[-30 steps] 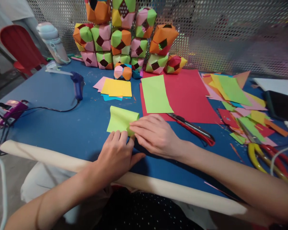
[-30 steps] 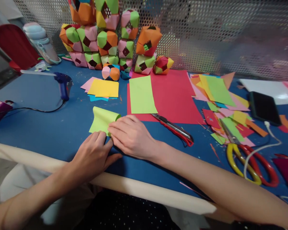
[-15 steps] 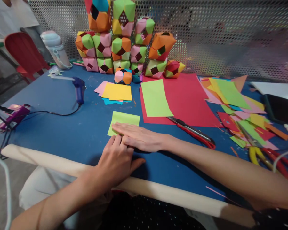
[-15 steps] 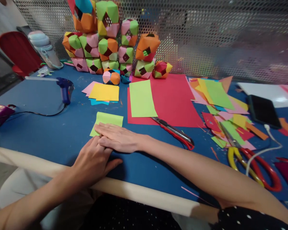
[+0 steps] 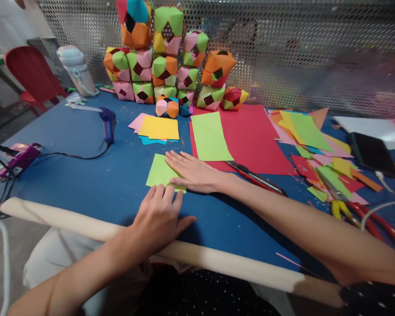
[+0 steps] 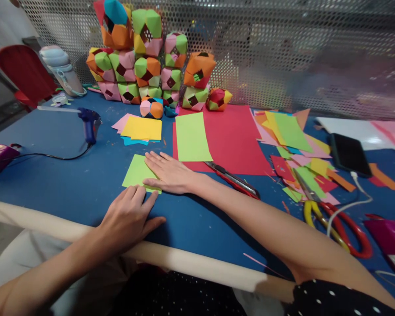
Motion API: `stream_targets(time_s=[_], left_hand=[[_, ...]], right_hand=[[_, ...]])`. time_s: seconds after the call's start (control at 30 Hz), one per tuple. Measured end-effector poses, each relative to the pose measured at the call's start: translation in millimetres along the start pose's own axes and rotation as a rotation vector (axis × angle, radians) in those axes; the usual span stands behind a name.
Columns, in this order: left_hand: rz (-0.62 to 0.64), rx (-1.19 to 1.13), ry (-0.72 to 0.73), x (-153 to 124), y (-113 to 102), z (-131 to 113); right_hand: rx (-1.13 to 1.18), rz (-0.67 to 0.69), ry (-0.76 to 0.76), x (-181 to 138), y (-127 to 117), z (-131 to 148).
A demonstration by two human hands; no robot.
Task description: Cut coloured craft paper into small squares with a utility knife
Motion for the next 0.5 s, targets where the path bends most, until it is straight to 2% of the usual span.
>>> stream_targets(time_s=[0.07, 0.13, 0.23, 0.3, 0.37, 0.5], left_hand=[[-0.028, 0.003, 0.01, -2, 1, 0], [-0.057, -0.001, 0.015, -3, 3, 1], [-0.109, -0.016, 0.027, -5, 5, 1], [-0.121, -0.018, 0.025, -5, 5, 1], [-0.085, -0.016, 0.012, -3, 5, 1], [0.021, -0.008, -0.011, 1, 3, 0]], right_hand=[[0.022, -0.046, 0.005, 0, -7, 4], [0.105, -0.082, -0.06, 1, -12, 17], [0.317, -0.002, -0.234, 9, -11, 42], [0.391, 0.071, -0.29, 16, -6, 50], [0.377, 0.093, -0.277, 24, -3, 44], [0.278, 0.076, -0.167, 38, -3, 11]])
Point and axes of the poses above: each hand's wrist, its own x-axis towards the middle knuckle, its own y-axis out of the palm, z = x × y, the point moved 5 cm from there along x, towards the middle knuckle, and after that the axes turned 13 degrees about -y, right-handed, at the moved point
